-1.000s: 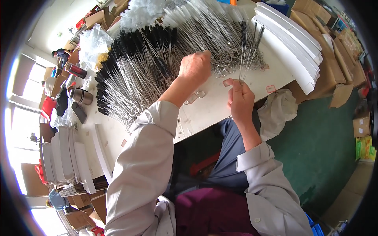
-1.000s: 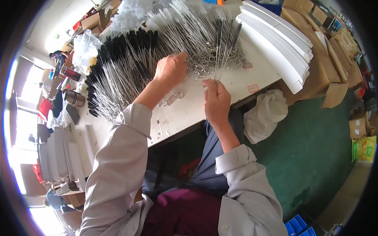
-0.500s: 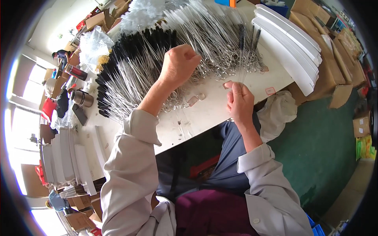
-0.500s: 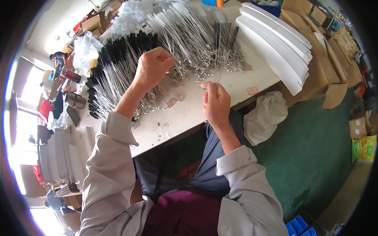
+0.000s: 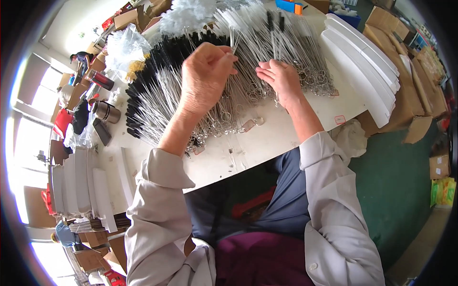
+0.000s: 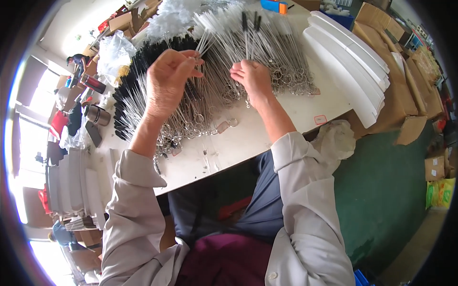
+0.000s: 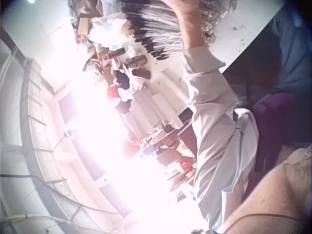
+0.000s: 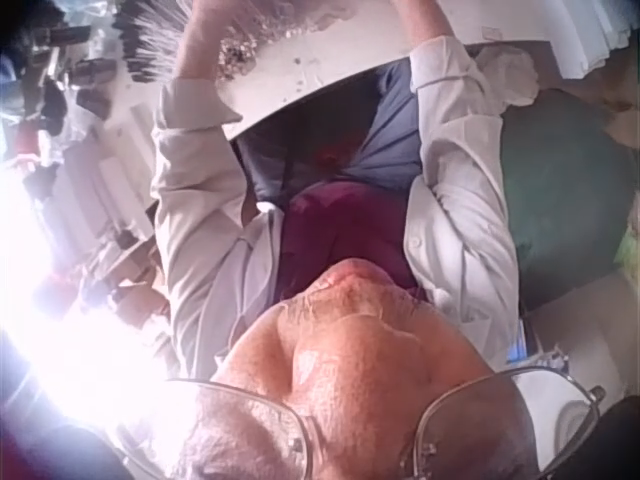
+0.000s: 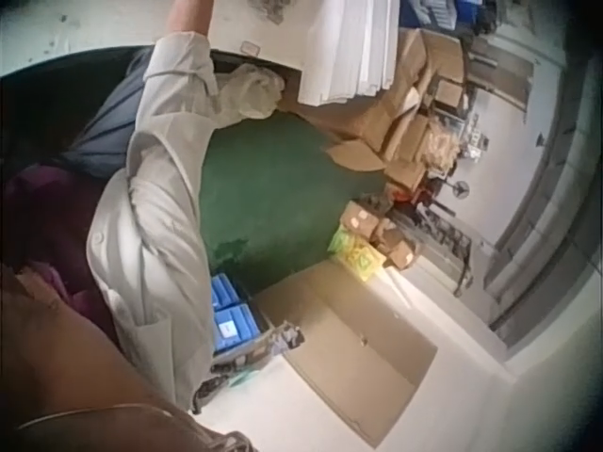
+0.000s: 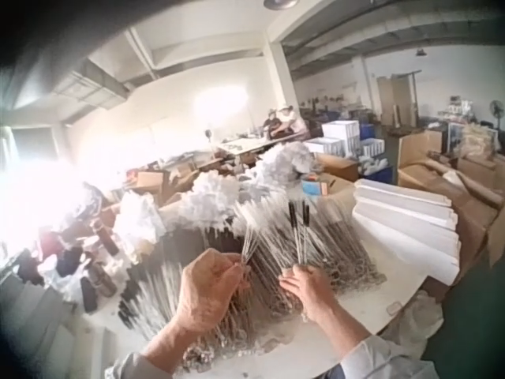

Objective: Manually assembling metal wire components with cardboard sleeves and organizing them for packaging.

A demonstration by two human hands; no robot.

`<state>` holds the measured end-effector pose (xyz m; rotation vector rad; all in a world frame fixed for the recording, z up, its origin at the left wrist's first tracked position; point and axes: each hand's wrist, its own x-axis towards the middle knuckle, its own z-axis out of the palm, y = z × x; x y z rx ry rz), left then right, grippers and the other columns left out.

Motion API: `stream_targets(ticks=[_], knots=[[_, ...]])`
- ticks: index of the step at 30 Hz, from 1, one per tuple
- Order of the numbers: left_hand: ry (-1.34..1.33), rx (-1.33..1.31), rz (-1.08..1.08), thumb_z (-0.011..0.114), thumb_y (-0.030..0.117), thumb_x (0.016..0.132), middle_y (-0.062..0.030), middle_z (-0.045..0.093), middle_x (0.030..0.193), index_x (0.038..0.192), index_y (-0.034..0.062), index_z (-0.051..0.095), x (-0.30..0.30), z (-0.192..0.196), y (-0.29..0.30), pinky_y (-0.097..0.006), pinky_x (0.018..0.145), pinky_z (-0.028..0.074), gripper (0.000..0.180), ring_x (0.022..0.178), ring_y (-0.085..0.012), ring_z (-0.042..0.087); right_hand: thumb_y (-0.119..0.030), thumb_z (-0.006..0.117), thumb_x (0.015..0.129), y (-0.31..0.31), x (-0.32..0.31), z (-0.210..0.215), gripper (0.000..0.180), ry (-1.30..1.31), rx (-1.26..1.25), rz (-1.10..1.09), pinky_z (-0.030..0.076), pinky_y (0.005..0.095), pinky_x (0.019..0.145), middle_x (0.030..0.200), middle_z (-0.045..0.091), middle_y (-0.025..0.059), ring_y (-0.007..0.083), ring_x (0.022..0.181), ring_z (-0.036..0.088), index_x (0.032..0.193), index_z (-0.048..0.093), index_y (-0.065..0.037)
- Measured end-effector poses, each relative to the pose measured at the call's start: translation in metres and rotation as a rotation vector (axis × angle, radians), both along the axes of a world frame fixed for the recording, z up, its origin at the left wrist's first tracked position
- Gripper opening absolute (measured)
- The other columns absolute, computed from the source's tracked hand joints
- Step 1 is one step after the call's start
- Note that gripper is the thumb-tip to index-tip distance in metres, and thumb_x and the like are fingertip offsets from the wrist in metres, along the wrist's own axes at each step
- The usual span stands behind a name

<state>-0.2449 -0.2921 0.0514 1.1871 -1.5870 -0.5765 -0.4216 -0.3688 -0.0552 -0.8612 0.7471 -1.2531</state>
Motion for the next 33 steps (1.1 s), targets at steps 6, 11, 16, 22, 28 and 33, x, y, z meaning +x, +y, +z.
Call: stream_targets(ticks=[6, 11, 16, 22, 28, 33], knots=[[0.265, -0.128, -0.092, 0.058, 0.008, 0.101, -0.0240, 0.071, 0.108, 0.099, -0.0074, 0.062, 0.021, 0.047, 0.020, -0.039, 0.080, 0.065, 0.016, 0.098, -0.0266, 0.074, -0.019, 0.053, 0.107, -0.009, 0.009, -0.019, 0.032, 0.020, -0.089, -0.156, 0.059, 0.0431, 0.100, 0.106, 0.069, 0.0215, 0.0308, 0.107, 0.070, 0.106, 0.064, 0.011], [0.361, -0.129, -0.136, 0.056, 0.007, 0.101, -0.0260, 0.072, 0.109, 0.096, -0.0059, 0.062, 0.040, 0.079, 0.049, -0.042, 0.087, 0.063, 0.015, 0.101, -0.0342, 0.074, -0.019, 0.053, 0.107, -0.011, 0.004, -0.022, 0.032, -0.007, -0.062, -0.133, 0.058, 0.0430, 0.102, 0.107, 0.069, 0.0217, 0.0303, 0.107, 0.070, 0.106, 0.064, 0.011], [0.326, -0.056, -0.183, 0.050, 0.012, 0.103, -0.0301, 0.071, 0.112, 0.100, -0.0063, 0.061, 0.074, 0.107, 0.086, -0.044, 0.088, 0.061, 0.021, 0.105, -0.0381, 0.073, -0.020, 0.052, 0.108, 0.000, -0.012, -0.014, 0.033, 0.069, -0.109, -0.137, 0.060, 0.0416, 0.098, 0.105, 0.071, 0.0220, 0.0298, 0.105, 0.072, 0.106, 0.065, 0.011], [0.305, 0.062, -0.211, 0.042, 0.014, 0.105, -0.0353, 0.066, 0.117, 0.102, -0.0065, 0.056, 0.094, 0.136, 0.130, -0.042, 0.083, 0.061, 0.025, 0.103, -0.0383, 0.073, -0.024, 0.049, 0.111, 0.039, -0.028, 0.036, 0.040, 0.278, -0.515, -0.071, 0.062, 0.0358, 0.088, 0.105, 0.074, 0.0213, 0.0261, 0.096, 0.075, 0.106, 0.068, 0.010], [0.441, 0.325, -0.515, 0.040, 0.015, 0.106, -0.0405, 0.063, 0.117, 0.102, -0.0086, 0.054, 0.090, 0.124, 0.146, -0.044, 0.076, 0.061, 0.027, 0.103, -0.0421, 0.072, -0.029, 0.045, 0.113, 0.099, -0.003, 0.083, 0.041, 0.348, -0.626, 0.490, 0.056, 0.0393, 0.101, 0.116, 0.073, 0.0174, 0.0223, 0.111, 0.070, 0.114, 0.070, 0.003], [0.291, 0.385, -0.268, 0.051, 0.014, 0.101, -0.0256, 0.073, 0.098, 0.090, 0.0019, 0.052, 0.085, 0.094, 0.149, -0.034, 0.063, 0.061, 0.017, 0.083, -0.0285, 0.076, -0.034, 0.050, 0.110, 0.164, 0.015, 0.060, 0.046, 0.089, -0.088, 0.972, 0.061, 0.0422, 0.089, 0.106, 0.074, 0.0208, 0.0308, 0.096, 0.075, 0.115, 0.066, 0.009]])
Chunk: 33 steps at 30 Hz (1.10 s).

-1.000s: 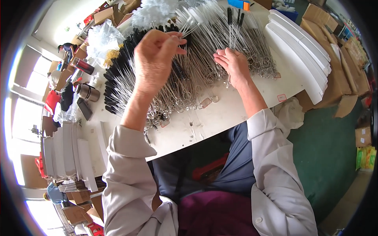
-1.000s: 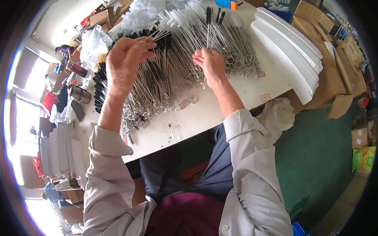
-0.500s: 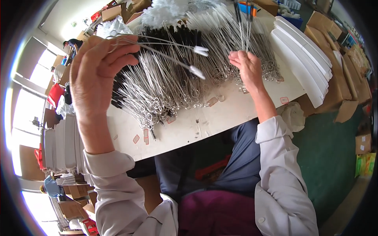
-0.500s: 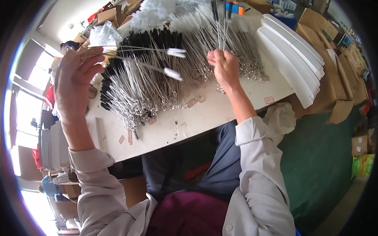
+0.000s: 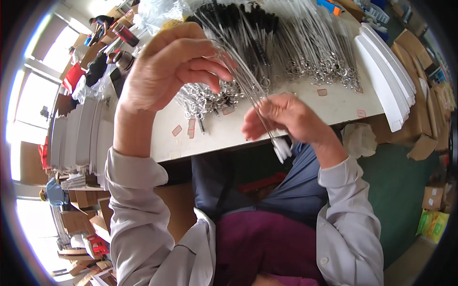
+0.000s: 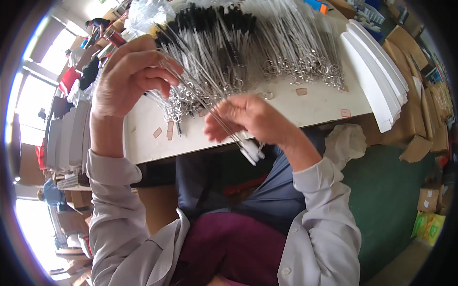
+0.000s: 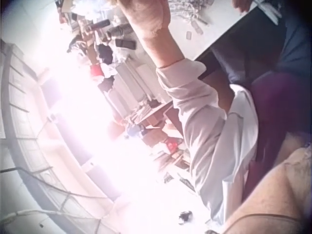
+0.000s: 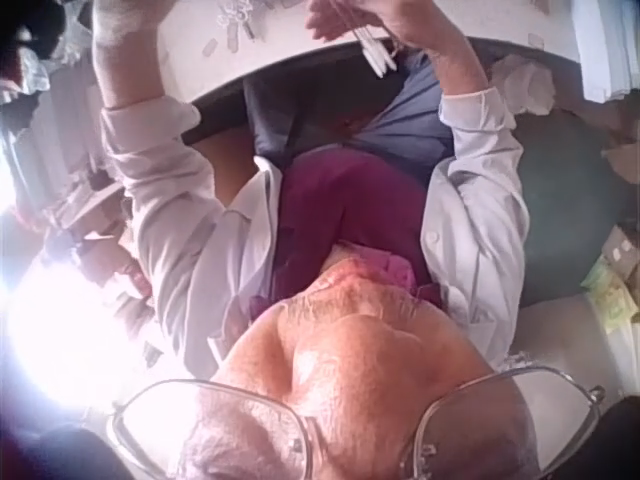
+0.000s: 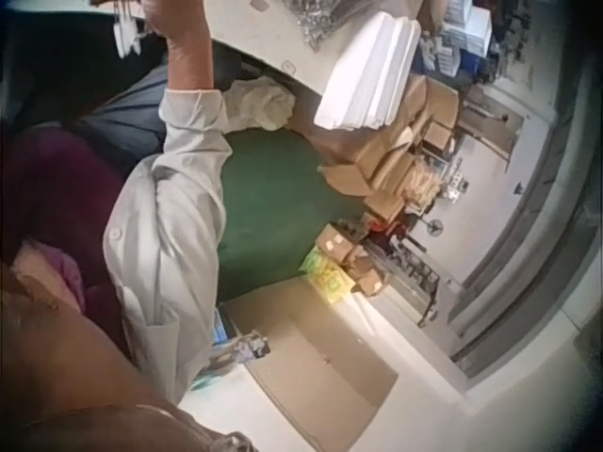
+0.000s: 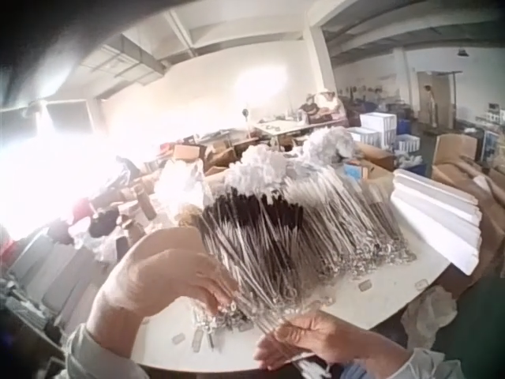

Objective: Manually assembling metal wire components with cardboard sleeves and organizing them for packaging.

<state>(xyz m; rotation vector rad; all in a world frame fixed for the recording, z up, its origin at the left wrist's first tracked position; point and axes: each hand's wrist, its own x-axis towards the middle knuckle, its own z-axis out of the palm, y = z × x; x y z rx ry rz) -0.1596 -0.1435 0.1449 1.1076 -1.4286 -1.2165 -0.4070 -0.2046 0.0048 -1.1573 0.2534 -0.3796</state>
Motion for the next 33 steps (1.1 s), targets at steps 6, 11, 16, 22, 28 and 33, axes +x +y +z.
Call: stream_targets(ticks=[6, 11, 16, 22, 28, 33], knots=[[-0.372, -0.001, 0.163, 0.062, 0.007, 0.099, -0.0118, 0.071, 0.086, 0.088, 0.0012, 0.058, 0.027, -0.032, 0.022, -0.028, 0.063, 0.058, 0.013, 0.078, -0.0155, 0.072, -0.033, 0.050, 0.110, 0.048, 0.001, -0.042, 0.044, 0.081, 0.216, 0.023, 0.062, 0.0359, 0.075, 0.096, 0.074, 0.0179, 0.0249, 0.082, 0.075, 0.120, 0.063, 0.007], [-0.785, -0.073, 0.256, 0.062, 0.006, 0.099, -0.0028, 0.064, 0.078, 0.088, -0.0001, 0.059, 0.044, -0.059, 0.041, -0.026, 0.067, 0.053, 0.013, 0.073, -0.0083, 0.064, -0.031, 0.049, 0.111, 0.074, 0.002, -0.056, 0.040, 0.189, 0.154, 0.010, 0.058, 0.0282, 0.066, 0.087, 0.072, 0.0110, 0.0152, 0.069, 0.069, 0.121, 0.064, 0.004], [-0.659, -0.072, 0.408, 0.064, 0.006, 0.099, -0.0025, 0.064, 0.077, 0.090, -0.0007, 0.059, 0.064, -0.097, 0.057, -0.025, 0.065, 0.053, 0.012, 0.070, -0.0079, 0.062, -0.030, 0.047, 0.112, 0.087, 0.007, -0.065, 0.038, 0.255, 0.036, -0.084, 0.046, 0.0232, 0.055, 0.077, 0.065, 0.0026, 0.0078, 0.057, 0.055, 0.121, 0.066, 0.002], [-0.677, -0.197, 0.558, 0.070, 0.009, 0.093, -0.0126, 0.067, 0.071, 0.089, 0.0002, 0.063, 0.065, -0.125, 0.076, -0.034, 0.064, 0.053, 0.013, 0.064, -0.0199, 0.068, -0.035, 0.047, 0.112, 0.100, 0.016, -0.081, 0.042, 0.300, -0.121, -0.137, 0.041, 0.0235, 0.054, 0.071, 0.056, -0.0008, 0.0058, 0.058, 0.047, 0.125, 0.066, 0.001], [-1.116, -0.617, 0.527, 0.073, 0.001, 0.088, -0.0098, 0.068, 0.079, 0.090, 0.0050, 0.067, 0.050, -0.141, 0.106, -0.035, 0.060, 0.054, 0.008, 0.066, -0.0288, 0.068, -0.033, 0.050, 0.111, 0.116, 0.026, -0.088, 0.041, 0.341, -0.305, -0.232, 0.043, 0.0249, 0.059, 0.069, 0.052, -0.0002, 0.0071, 0.062, 0.049, 0.133, 0.063, -0.001], [-1.174, -0.660, 0.325, 0.076, 0.002, 0.082, -0.0089, 0.070, 0.089, 0.094, 0.0049, 0.068, 0.043, -0.161, 0.128, -0.036, 0.062, 0.056, 0.015, 0.074, -0.0272, 0.070, -0.027, 0.050, 0.111, 0.126, 0.026, -0.090, 0.035, 0.378, -0.388, -0.202, 0.041, 0.0253, 0.059, 0.068, 0.050, 0.0011, 0.0075, 0.062, 0.046, 0.134, 0.063, -0.004]])
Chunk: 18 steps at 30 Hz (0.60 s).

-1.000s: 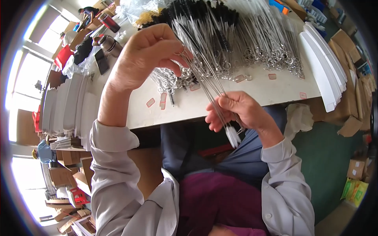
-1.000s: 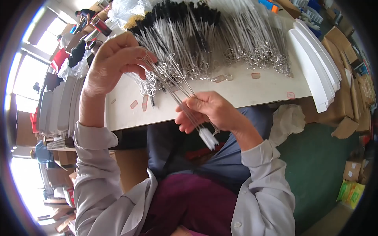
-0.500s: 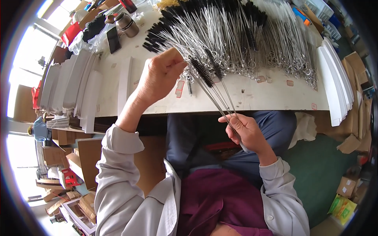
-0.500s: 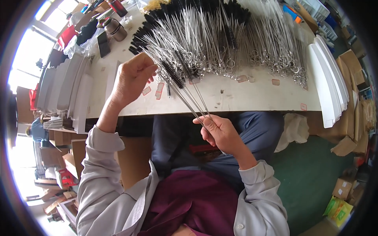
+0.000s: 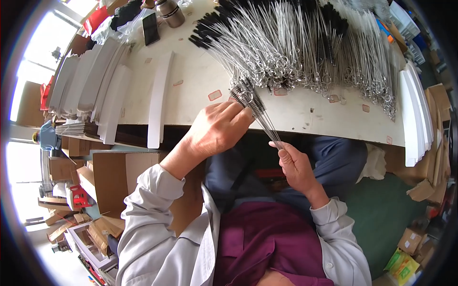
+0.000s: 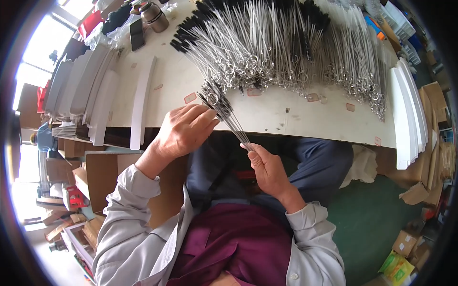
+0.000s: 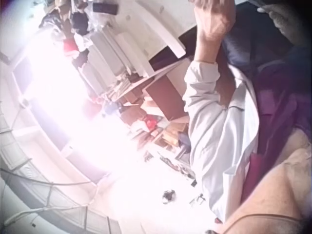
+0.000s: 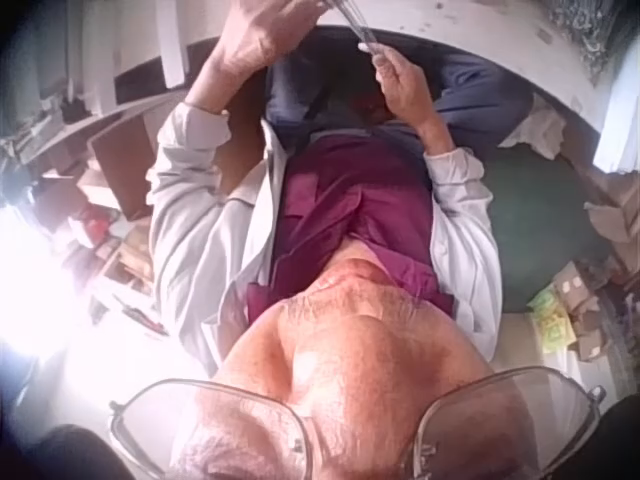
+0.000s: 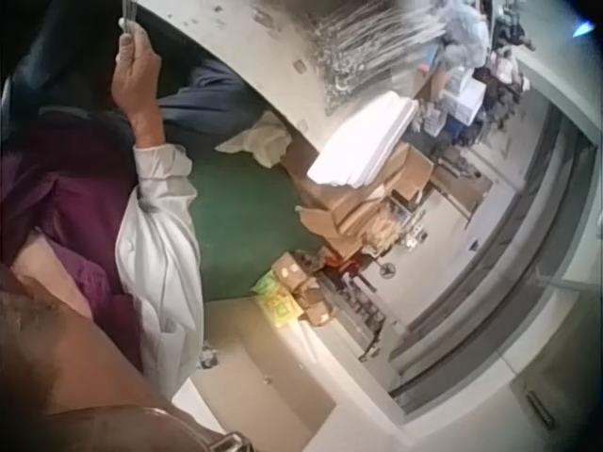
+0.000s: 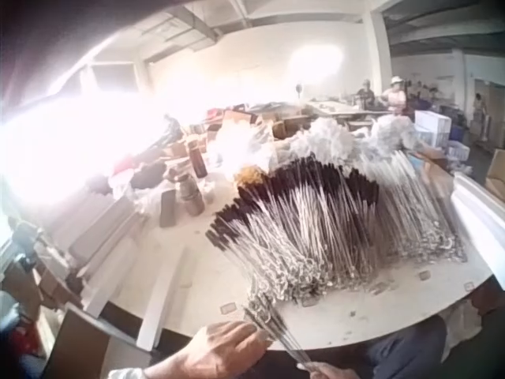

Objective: Manually assembling metal wire components with cardboard sleeves and organizing them for packaging.

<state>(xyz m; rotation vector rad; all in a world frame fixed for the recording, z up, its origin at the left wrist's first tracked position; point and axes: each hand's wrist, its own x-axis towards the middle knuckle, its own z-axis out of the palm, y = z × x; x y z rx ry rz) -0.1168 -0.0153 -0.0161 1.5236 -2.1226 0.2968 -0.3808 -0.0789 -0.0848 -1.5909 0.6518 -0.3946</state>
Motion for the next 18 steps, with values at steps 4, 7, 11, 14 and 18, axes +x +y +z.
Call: stream_targets(ticks=[4, 7, 11, 14, 18], knots=[[0.149, -0.034, 0.501, 0.082, 0.013, 0.082, -0.0147, 0.071, 0.098, 0.103, 0.0017, 0.069, 0.034, -0.002, 0.024, -0.042, 0.074, 0.058, 0.027, 0.085, -0.0359, 0.070, -0.030, 0.051, 0.111, 0.001, -0.003, -0.011, 0.035, 0.029, 0.004, -0.022, 0.036, 0.0257, 0.056, 0.066, 0.045, 0.0001, 0.0073, 0.060, 0.040, 0.132, 0.065, -0.006], [-0.049, 0.188, 0.962, 0.072, 0.041, 0.093, -0.0235, 0.070, 0.111, 0.116, -0.0038, 0.066, 0.090, -0.003, 0.040, -0.048, 0.090, 0.054, 0.051, 0.104, -0.0413, 0.068, -0.032, 0.052, 0.111, 0.005, 0.001, -0.015, 0.036, 0.028, 0.046, 0.015, 0.035, 0.0255, 0.055, 0.065, 0.041, -0.0021, 0.0067, 0.059, 0.037, 0.130, 0.066, -0.005], [-0.108, 0.567, 1.229, 0.071, 0.051, 0.091, -0.0245, 0.068, 0.112, 0.113, -0.0058, 0.064, 0.131, -0.024, 0.059, -0.050, 0.095, 0.053, 0.062, 0.106, -0.0404, 0.067, -0.034, 0.050, 0.112, 0.006, 0.005, -0.018, 0.040, 0.079, 0.348, 0.140, 0.037, 0.0238, 0.052, 0.065, 0.039, -0.0052, 0.0048, 0.055, 0.037, 0.128, 0.066, -0.002], [0.032, 0.553, 1.245, 0.070, 0.051, 0.091, -0.0258, 0.069, 0.114, 0.112, -0.0058, 0.064, 0.135, -0.029, 0.065, -0.050, 0.096, 0.053, 0.061, 0.109, -0.0418, 0.067, -0.035, 0.048, 0.112, 0.001, 0.004, -0.010, 0.041, 0.126, 0.823, 0.243, 0.043, 0.0241, 0.047, 0.065, 0.042, -0.0050, 0.0046, 0.049, 0.040, 0.127, 0.065, 0.000], [0.097, 0.525, 1.205, 0.068, 0.044, 0.092, -0.0268, 0.069, 0.116, 0.114, -0.0056, 0.065, 0.139, -0.027, 0.061, -0.050, 0.096, 0.053, 0.054, 0.108, -0.0435, 0.067, -0.033, 0.045, 0.112, 0.002, 0.004, -0.008, 0.040, 0.045, 0.999, 0.214, 0.046, 0.0257, 0.043, 0.065, 0.046, -0.0035, 0.0062, 0.044, 0.043, 0.127, 0.062, 0.000]])
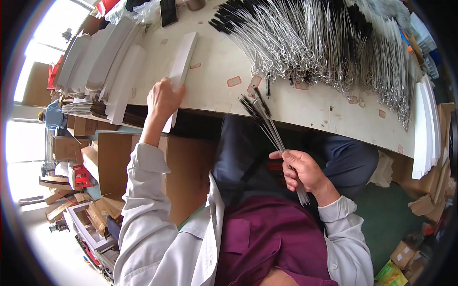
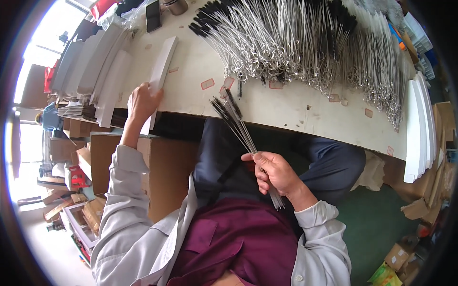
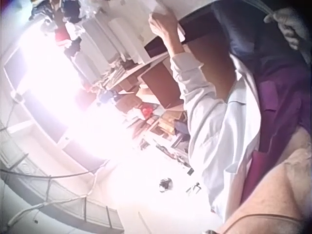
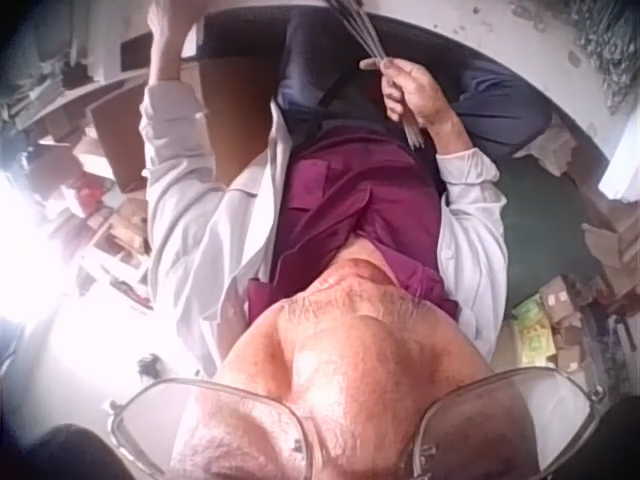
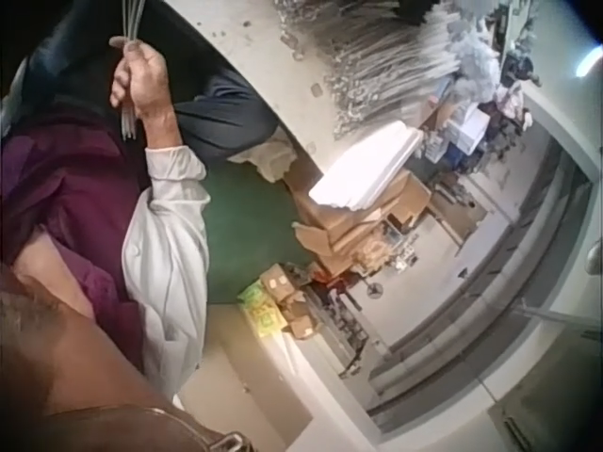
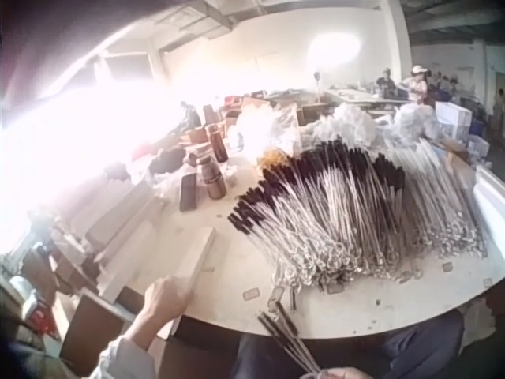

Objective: Manually assembling metal wire components with cardboard sleeves and organizing them for packaging.

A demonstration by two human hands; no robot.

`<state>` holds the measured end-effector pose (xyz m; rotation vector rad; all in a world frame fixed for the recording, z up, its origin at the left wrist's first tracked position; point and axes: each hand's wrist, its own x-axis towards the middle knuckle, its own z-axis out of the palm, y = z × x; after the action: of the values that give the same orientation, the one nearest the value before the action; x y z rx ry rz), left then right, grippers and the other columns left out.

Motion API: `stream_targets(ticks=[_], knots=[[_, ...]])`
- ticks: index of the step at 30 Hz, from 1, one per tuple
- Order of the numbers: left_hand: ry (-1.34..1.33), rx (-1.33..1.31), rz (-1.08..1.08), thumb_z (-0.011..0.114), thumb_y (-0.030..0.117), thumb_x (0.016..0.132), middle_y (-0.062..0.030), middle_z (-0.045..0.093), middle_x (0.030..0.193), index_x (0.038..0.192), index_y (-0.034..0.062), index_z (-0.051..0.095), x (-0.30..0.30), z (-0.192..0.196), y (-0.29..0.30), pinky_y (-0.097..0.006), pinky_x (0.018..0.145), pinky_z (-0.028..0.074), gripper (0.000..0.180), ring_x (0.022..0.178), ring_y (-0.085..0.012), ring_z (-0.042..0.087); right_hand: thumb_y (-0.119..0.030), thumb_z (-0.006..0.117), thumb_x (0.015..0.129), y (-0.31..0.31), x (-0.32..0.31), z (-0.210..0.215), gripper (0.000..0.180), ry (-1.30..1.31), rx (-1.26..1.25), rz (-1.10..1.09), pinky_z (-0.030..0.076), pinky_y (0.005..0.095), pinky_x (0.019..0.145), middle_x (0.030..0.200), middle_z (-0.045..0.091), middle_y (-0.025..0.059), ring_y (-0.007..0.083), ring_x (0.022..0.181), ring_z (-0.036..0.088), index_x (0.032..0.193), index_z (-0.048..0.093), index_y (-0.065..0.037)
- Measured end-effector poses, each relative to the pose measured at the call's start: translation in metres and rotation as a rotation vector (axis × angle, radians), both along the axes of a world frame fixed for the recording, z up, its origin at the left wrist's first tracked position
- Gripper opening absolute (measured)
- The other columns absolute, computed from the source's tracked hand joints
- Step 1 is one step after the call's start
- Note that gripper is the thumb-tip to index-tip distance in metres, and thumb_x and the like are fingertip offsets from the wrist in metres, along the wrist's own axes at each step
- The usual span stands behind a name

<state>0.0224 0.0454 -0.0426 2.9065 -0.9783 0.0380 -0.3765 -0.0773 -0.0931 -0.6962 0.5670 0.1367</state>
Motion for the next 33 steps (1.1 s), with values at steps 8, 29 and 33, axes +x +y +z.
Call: stream_targets(ticks=[8, 29, 33], knots=[[-0.218, -0.329, -0.255, 0.072, 0.033, 0.091, -0.0235, 0.072, 0.105, 0.113, -0.0039, 0.071, -0.051, 0.021, 0.010, -0.044, 0.085, 0.057, 0.042, 0.097, -0.0379, 0.071, -0.024, 0.044, 0.113, 0.010, 0.005, 0.009, 0.033, 0.008, -0.363, -0.078, 0.043, 0.0237, 0.041, 0.064, 0.042, -0.0036, 0.0049, 0.043, 0.040, 0.129, 0.061, -0.002], [1.619, -0.798, -0.023, 0.071, 0.030, 0.100, -0.0077, 0.067, 0.073, 0.101, -0.0010, 0.068, -0.184, -0.034, -0.019, -0.030, 0.054, 0.056, 0.031, 0.057, -0.0157, 0.065, 0.000, 0.065, 0.096, 0.020, 0.026, 0.001, 0.044, -0.164, -1.566, -0.166, 0.055, 0.0434, 0.062, 0.087, 0.066, 0.0174, 0.0358, 0.072, 0.068, 0.139, 0.060, -0.006], [0.811, -0.630, -0.206, 0.077, 0.029, 0.094, -0.0123, 0.070, 0.083, 0.105, -0.0052, 0.068, -0.156, 0.006, 0.010, -0.033, 0.065, 0.057, 0.037, 0.073, -0.0219, 0.070, -0.002, 0.064, 0.098, 0.011, 0.021, 0.000, 0.039, -0.112, -1.572, -0.175, 0.053, 0.0426, 0.064, 0.085, 0.066, 0.0176, 0.0346, 0.072, 0.067, 0.137, 0.063, -0.005]])
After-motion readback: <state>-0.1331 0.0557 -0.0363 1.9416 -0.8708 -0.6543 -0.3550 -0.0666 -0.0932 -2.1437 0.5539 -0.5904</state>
